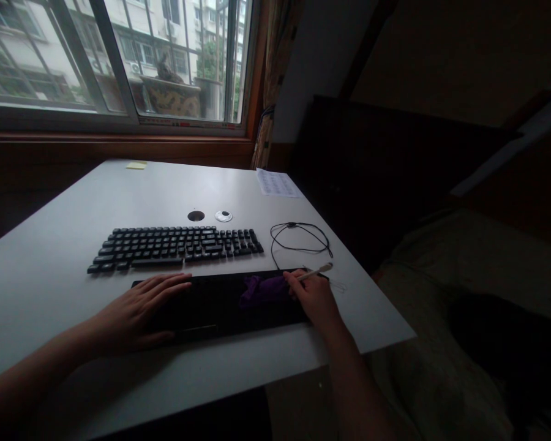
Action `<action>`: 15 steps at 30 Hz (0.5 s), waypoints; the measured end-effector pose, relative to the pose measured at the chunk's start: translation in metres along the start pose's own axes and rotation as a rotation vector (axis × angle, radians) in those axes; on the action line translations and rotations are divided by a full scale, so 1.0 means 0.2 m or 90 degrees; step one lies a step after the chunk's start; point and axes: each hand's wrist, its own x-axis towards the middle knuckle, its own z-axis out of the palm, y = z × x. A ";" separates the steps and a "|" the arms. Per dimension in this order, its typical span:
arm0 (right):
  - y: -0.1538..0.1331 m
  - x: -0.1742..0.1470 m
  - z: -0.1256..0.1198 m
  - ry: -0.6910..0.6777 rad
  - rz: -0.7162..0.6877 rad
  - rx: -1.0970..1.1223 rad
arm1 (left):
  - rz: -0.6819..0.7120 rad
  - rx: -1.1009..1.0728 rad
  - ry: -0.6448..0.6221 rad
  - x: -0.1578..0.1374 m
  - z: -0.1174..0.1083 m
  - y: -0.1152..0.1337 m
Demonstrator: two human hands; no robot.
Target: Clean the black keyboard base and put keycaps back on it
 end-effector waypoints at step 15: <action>0.01 0.00 0.01 0.042 -0.031 -0.015 | 0.001 -0.009 0.004 0.00 -0.01 0.01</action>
